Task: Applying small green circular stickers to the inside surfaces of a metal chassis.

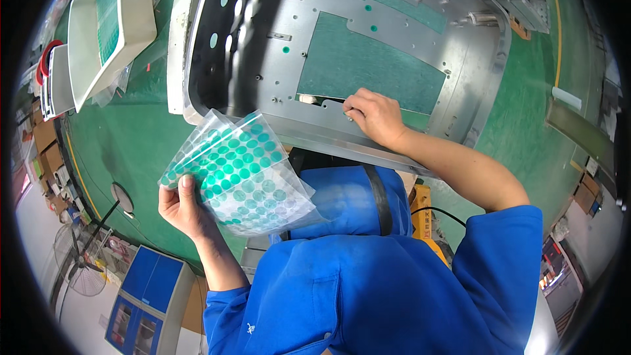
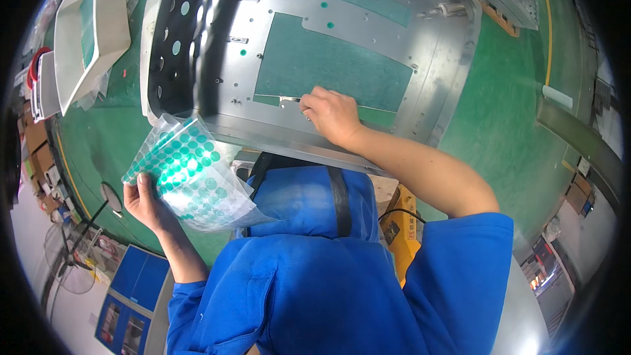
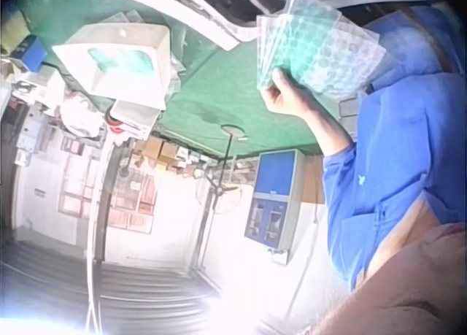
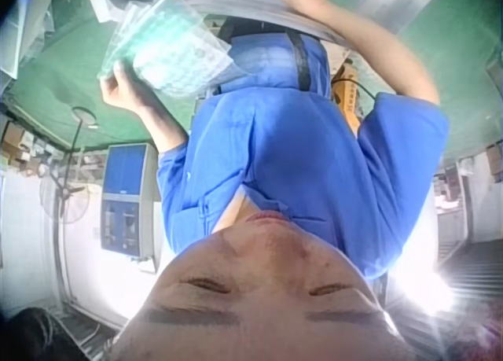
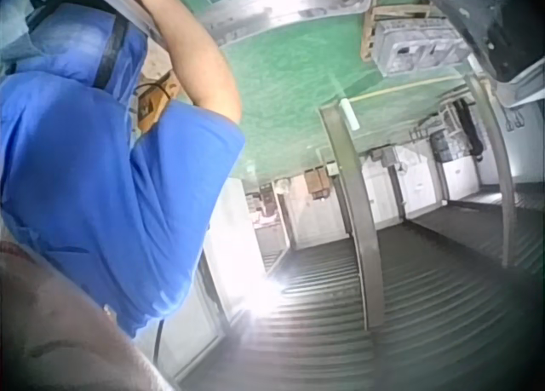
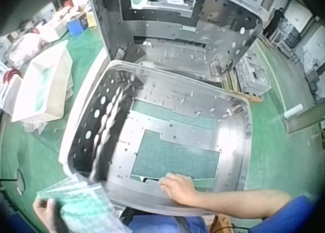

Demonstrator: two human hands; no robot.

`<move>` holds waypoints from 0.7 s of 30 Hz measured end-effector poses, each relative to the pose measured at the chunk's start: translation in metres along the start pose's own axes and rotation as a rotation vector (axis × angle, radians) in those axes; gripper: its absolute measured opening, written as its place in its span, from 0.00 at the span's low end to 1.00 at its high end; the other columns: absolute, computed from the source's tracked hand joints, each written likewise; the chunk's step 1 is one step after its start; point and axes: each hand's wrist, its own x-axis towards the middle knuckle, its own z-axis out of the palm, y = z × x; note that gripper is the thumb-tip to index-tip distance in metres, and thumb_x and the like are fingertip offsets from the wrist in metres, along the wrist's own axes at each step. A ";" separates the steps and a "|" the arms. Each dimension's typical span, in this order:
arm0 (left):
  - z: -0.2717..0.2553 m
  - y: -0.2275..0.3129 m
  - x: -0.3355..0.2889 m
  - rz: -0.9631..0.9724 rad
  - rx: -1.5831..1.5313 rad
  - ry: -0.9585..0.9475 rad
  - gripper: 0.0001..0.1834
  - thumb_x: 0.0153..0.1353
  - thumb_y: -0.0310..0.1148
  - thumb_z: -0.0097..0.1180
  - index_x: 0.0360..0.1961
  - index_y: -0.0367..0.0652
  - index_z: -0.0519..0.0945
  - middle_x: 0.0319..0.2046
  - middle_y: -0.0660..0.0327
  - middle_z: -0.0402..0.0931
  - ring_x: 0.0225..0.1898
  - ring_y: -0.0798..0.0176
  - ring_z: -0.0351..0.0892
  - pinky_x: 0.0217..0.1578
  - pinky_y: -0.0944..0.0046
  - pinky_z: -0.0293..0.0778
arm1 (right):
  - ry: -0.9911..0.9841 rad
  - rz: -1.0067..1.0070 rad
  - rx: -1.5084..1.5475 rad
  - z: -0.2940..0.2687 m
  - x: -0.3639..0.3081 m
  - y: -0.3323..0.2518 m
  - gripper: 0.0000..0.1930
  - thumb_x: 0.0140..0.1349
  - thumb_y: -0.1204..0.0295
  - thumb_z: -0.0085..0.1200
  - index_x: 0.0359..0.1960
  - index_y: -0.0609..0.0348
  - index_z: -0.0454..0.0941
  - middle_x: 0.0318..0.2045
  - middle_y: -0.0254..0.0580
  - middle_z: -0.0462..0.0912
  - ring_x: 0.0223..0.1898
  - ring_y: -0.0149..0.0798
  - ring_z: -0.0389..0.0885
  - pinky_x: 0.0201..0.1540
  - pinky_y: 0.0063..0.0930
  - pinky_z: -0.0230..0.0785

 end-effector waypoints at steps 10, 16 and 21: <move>0.005 0.018 0.020 0.073 -0.030 -0.011 0.07 0.49 0.24 0.57 0.31 0.35 0.75 0.27 0.62 0.76 0.27 0.73 0.73 0.31 0.76 0.69 | -0.256 0.244 0.012 -0.015 0.026 -0.002 0.14 0.42 0.66 0.61 0.28 0.52 0.69 0.18 0.33 0.71 0.25 0.42 0.73 0.25 0.36 0.62; 0.072 0.071 0.060 0.247 -0.051 -0.197 0.09 0.46 0.23 0.59 0.30 0.33 0.75 0.24 0.60 0.76 0.22 0.72 0.72 0.23 0.76 0.68 | -0.022 0.358 0.145 -0.056 0.041 0.020 0.08 0.48 0.69 0.56 0.27 0.56 0.71 0.29 0.37 0.76 0.30 0.40 0.75 0.31 0.32 0.65; 0.156 0.098 0.086 0.548 0.199 -0.723 0.09 0.40 0.19 0.64 0.23 0.34 0.75 0.17 0.64 0.74 0.18 0.78 0.70 0.17 0.80 0.63 | 0.392 -0.270 0.570 -0.194 0.046 -0.050 0.14 0.49 0.74 0.56 0.39 0.62 0.72 0.39 0.40 0.73 0.40 0.29 0.69 0.39 0.21 0.62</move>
